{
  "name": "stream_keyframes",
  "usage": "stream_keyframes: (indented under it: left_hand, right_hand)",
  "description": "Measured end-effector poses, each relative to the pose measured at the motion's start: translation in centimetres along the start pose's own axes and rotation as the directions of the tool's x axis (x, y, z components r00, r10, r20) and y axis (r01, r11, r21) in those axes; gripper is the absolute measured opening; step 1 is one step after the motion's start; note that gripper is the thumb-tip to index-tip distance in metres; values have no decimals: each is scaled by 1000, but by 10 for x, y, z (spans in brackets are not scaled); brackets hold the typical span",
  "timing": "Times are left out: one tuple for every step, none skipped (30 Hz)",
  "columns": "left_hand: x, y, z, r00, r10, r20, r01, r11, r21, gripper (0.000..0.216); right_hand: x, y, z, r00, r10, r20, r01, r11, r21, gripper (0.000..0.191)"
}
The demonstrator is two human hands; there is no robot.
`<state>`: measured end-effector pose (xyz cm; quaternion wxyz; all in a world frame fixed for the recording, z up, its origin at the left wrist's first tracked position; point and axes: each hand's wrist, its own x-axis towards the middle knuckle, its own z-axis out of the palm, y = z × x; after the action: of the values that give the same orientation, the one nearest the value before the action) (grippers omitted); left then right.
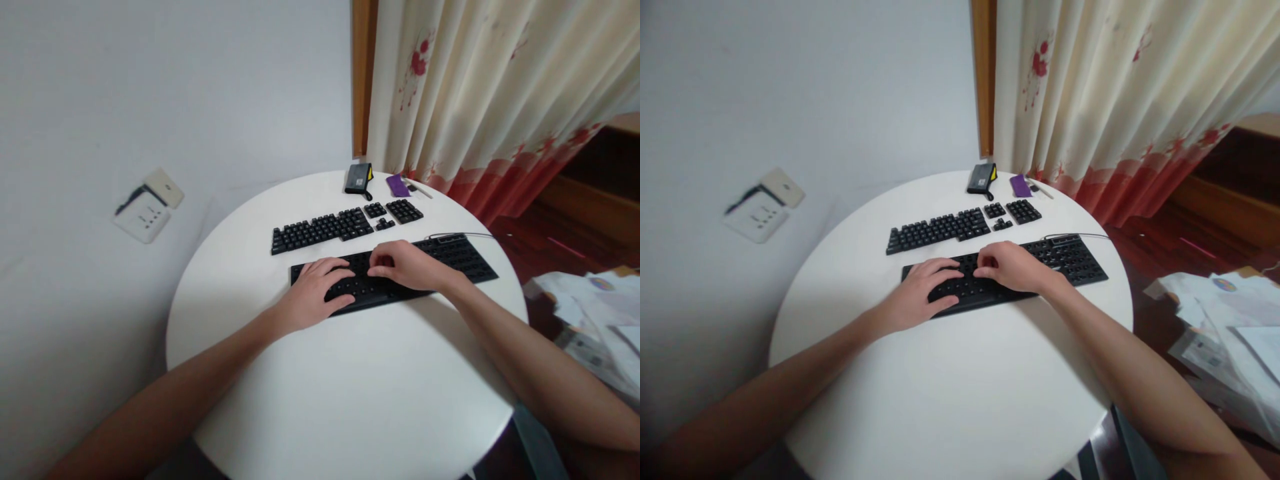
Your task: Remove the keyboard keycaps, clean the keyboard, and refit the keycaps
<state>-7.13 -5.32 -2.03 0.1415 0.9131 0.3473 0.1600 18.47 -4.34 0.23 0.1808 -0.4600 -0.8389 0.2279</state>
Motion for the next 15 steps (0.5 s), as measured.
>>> stream_keyframes:
  left_hand:
    - [0, -1, 0, 1000, 6, 12, -6, 1000, 5, 42]
    - [0, -1, 0, 1000, 8, 28, -9, 1000, 7, 45]
    - [-1, -2, 0, 999, 9, 44, -9, 1000, 6, 46]
    - [-1, -3, 0, 998, 7, 61, -7, 1000, 5, 47]
    - [-1, -4, 0, 997, 4, 76, -4, 1000, 4, 47]
    - [-1, -4, -1, 996, 1, 86, -1, 1000, 6, 47]
    - [-2, -5, -1, 996, 0, 91, -1, 1000, 11, 47]
    - [-1, -5, -1, 996, 3, 93, -5, 1000, 17, 47]
    - [-1, -6, -1, 996, 7, 91, -9, 1000, 23, 46]
    - [-1, -6, -1, 997, 9, 82, -12, 1000, 27, 46]
    - [0, -6, -2, 997, 10, 71, -12, 1000, 28, 44]
    - [1, -5, -2, 998, 7, 61, -9, 1000, 27, 42]
    - [1, -5, -3, 999, -1, 48, -1, 1000, 27, 39]
    - [2, -4, -4, 999, -11, 37, 10, 1000, 30, 37]
    - [2, -4, -6, 999, -24, 27, 23, 999, 36, 35]
  right_hand:
    - [1, 3, -2, 996, 25, -89, -28, 999, -39, 21]
    - [1, 7, -3, 984, 53, -172, -67, 995, -79, 21]
    - [2, 11, -4, 968, 84, -236, -114, 987, -113, 22]
    - [2, 15, -4, 955, 118, -271, -161, 977, -139, 23]
    - [2, 19, -4, 948, 152, -279, -201, 967, -158, 24]
    - [2, 23, -4, 946, 179, -269, -231, 957, -175, 25]
    - [2, 26, -4, 948, 198, -250, -249, 949, -191, 26]
    - [2, 28, -3, 951, 207, -231, -255, 945, -204, 27]
    - [1, 29, -3, 954, 207, -215, -252, 944, -211, 27]
    - [1, 29, -3, 958, 202, -204, -245, 946, -211, 28]
    - [1, 29, -2, 960, 197, -199, -237, 949, -207, 28]
    - [1, 28, -2, 962, 193, -194, -231, 952, -199, 29]
    - [1, 27, -2, 962, 193, -192, -229, 955, -188, 29]
    - [1, 25, -2, 963, 192, -188, -226, 958, -177, 29]
    - [1, 23, -1, 965, 188, -184, -219, 962, -165, 29]
